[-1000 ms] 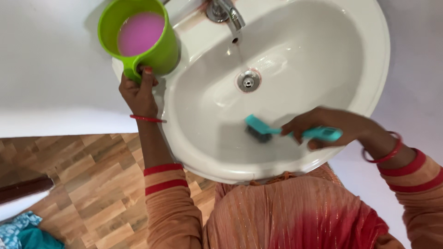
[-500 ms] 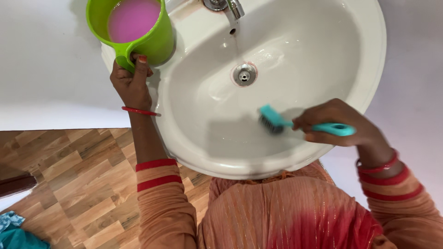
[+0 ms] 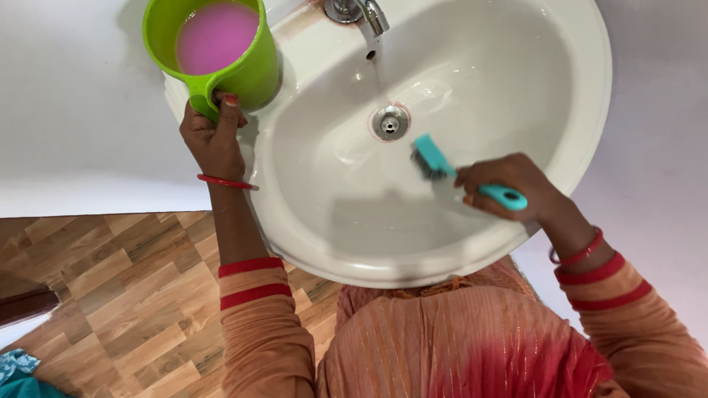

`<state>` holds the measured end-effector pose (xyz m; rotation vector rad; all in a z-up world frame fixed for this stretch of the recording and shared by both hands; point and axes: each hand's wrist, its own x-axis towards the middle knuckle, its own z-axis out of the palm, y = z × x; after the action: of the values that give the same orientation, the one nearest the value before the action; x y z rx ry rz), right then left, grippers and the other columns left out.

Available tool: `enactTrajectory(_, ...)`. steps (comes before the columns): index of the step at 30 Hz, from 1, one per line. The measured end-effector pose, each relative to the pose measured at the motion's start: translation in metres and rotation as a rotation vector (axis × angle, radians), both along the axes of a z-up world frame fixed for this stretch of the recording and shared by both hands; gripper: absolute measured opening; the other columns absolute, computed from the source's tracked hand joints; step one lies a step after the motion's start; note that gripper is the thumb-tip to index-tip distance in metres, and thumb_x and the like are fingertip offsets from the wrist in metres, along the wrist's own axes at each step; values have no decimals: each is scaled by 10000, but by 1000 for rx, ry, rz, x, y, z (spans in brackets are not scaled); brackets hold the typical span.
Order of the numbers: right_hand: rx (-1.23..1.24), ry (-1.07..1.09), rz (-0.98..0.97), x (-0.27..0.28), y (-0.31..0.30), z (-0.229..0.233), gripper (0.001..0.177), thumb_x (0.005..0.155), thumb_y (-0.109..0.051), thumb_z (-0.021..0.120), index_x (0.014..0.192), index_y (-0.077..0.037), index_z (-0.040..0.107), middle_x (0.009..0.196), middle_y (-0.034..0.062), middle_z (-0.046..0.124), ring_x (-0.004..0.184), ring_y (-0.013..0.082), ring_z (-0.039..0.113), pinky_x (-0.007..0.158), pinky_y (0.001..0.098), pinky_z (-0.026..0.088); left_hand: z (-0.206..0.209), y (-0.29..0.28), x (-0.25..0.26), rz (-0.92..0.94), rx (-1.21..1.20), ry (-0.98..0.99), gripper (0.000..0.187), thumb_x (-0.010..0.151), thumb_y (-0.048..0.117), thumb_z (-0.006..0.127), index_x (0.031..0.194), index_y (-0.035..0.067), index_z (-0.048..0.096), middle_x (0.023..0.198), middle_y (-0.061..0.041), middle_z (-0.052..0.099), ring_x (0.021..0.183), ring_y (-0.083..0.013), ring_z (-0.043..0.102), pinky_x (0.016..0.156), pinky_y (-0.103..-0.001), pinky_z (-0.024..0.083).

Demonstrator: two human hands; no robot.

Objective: The person cleans a white bathroom sink by scrubbing the ceramic surface with a blue brush and rinsing with water from a faucet.

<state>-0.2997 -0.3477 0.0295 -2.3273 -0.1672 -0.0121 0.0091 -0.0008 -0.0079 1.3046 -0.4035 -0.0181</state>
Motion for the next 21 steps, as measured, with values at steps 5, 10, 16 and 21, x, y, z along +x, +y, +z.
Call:
enactTrajectory(5,83,-16,33,-19,-7,4,113,880,-232,743,857,-124,719,903,48,796,920,248,811,771,348,644,-1,0,1,15,11,-2,174,1024,152,776,1021,34,648,831,-30,649,702,-116,579,704,-283,514)
enactTrajectory(10,78,74,37,-18,12,11,174,801,-245,750,910,-111,739,911,52,794,665,231,763,626,353,596,-2,-1,2,12,3,-4,183,1018,163,780,1023,31,653,839,-27,646,697,-109,569,692,-280,503)
enactTrajectory(16,-309,225,-122,0,10,29,146,811,-256,752,854,-120,722,790,54,754,661,285,701,599,409,546,0,0,-1,23,13,-12,176,1017,155,780,1039,28,660,857,-27,654,714,-113,582,699,-277,501)
enactTrajectory(21,61,28,121,-19,29,30,169,773,-223,743,891,-110,699,960,79,741,575,268,672,536,375,544,-1,-2,0,48,25,-9,169,1013,144,784,1030,29,662,858,-23,655,710,-114,582,694,-278,499)
